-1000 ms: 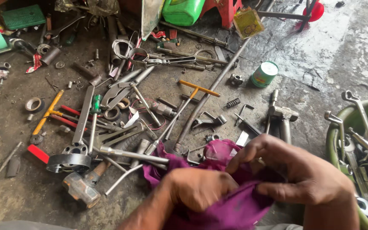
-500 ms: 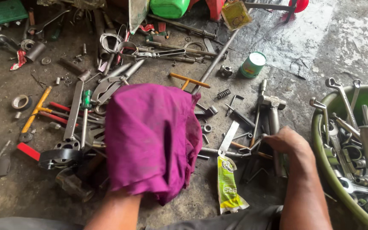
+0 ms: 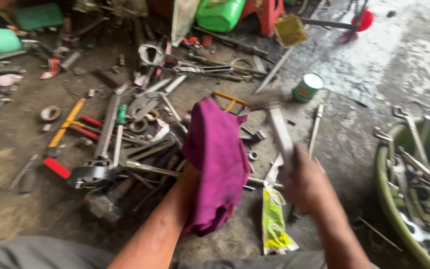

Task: The person uses a purple cloth to wipe and clean various metal tools and parts on the floor. They handle a long metal rod, a hammer, and other small components, wiping each item before placing it aside.

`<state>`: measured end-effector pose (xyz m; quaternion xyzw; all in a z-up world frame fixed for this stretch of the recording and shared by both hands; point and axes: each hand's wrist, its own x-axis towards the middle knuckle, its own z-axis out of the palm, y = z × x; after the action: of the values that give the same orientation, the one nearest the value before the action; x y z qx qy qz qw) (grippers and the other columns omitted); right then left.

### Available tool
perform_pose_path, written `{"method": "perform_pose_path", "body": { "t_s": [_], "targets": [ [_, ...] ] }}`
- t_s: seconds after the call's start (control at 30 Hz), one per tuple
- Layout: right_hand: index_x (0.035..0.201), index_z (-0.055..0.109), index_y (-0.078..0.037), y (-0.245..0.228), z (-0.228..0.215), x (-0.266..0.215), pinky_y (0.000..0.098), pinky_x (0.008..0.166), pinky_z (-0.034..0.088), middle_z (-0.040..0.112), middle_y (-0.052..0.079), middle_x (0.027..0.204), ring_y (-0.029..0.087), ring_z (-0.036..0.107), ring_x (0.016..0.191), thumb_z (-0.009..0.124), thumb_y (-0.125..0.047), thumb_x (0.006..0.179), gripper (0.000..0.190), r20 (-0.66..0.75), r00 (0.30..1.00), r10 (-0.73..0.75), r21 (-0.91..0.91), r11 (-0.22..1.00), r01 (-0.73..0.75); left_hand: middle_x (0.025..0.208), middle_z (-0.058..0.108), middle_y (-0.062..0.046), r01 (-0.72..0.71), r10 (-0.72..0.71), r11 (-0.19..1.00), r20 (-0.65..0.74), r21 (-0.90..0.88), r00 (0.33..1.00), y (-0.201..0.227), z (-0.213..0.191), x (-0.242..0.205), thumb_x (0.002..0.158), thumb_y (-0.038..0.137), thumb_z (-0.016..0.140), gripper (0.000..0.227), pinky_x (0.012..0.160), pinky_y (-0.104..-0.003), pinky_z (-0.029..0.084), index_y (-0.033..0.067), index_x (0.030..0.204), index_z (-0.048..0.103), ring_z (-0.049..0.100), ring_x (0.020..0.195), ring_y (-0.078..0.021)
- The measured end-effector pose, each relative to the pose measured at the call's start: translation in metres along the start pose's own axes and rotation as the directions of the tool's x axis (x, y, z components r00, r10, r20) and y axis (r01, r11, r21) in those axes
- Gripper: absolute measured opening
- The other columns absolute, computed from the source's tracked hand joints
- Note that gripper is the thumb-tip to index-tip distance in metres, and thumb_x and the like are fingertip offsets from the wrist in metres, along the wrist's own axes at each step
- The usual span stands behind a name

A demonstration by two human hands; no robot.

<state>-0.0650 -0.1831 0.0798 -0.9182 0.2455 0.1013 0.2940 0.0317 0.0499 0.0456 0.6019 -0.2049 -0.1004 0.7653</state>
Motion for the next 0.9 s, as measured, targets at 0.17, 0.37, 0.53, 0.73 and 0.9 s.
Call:
{"method": "perform_pose_path", "body": {
  "t_s": [0.17,0.37,0.53,0.73,0.9],
  "targets": [
    [0.147,0.040,-0.010,-0.066,0.055,-0.051,0.0501,0.074,0.060,0.068,0.022,0.118,0.039,0.071,0.086,0.072,-0.016,0.081,0.074,0.059,0.872,-0.487,-0.066,0.869,0.490,0.110,0.074,-0.014,-0.066,0.263,0.913,-0.458,0.402,0.849,-0.048,-0.057,-0.003,0.101,0.031,0.058,0.034,0.087,-0.036,0.059,0.0034,0.119,0.066,0.072,0.102,-0.0283],
    [0.159,0.029,-0.023,-0.061,0.047,-0.033,0.0398,0.065,0.064,0.065,0.010,0.122,0.027,0.071,0.076,0.061,-0.019,0.095,0.072,0.202,0.903,-0.380,-0.319,0.846,0.427,0.108,0.073,-0.014,0.263,-0.048,0.697,-0.323,0.667,0.945,-0.082,-0.094,0.014,0.103,0.030,0.056,0.030,0.083,-0.037,0.061,0.0037,0.116,0.065,0.072,0.098,-0.0282],
    [0.145,0.046,-0.012,-0.049,0.044,-0.029,0.0372,0.058,0.062,0.071,0.011,0.094,0.023,0.071,0.066,0.075,-0.013,0.081,0.071,-0.007,0.758,-0.652,0.011,0.758,0.652,0.106,0.072,-0.013,0.064,-0.064,0.998,-0.248,-0.006,0.967,-0.020,-0.056,-0.001,0.103,0.029,0.057,0.027,0.084,-0.038,0.061,0.0047,0.113,0.064,0.072,0.099,-0.0283],
    [0.134,0.050,-0.011,-0.047,0.055,-0.052,0.0329,0.036,0.048,0.052,0.004,0.062,0.018,0.054,0.042,0.079,-0.017,0.083,0.059,0.514,0.705,-0.488,0.808,0.551,-0.208,0.104,0.071,-0.012,0.009,-0.042,0.962,-0.115,-0.272,0.993,0.045,-0.016,-0.013,0.104,0.027,0.058,0.023,0.085,-0.038,0.060,0.0059,0.109,0.062,0.072,0.099,-0.0283],
    [0.113,0.053,-0.001,-0.035,0.046,-0.053,0.0295,0.037,0.043,0.049,0.005,0.065,0.014,0.050,0.043,0.073,-0.032,0.096,0.041,0.597,0.392,-0.700,0.746,0.304,-0.593,0.102,0.070,-0.011,0.019,-0.051,0.921,-0.071,-0.390,0.996,0.057,-0.004,-0.006,0.104,0.026,0.059,0.020,0.087,-0.039,0.059,0.0069,0.106,0.061,0.072,0.099,-0.0283]
  ]
}}
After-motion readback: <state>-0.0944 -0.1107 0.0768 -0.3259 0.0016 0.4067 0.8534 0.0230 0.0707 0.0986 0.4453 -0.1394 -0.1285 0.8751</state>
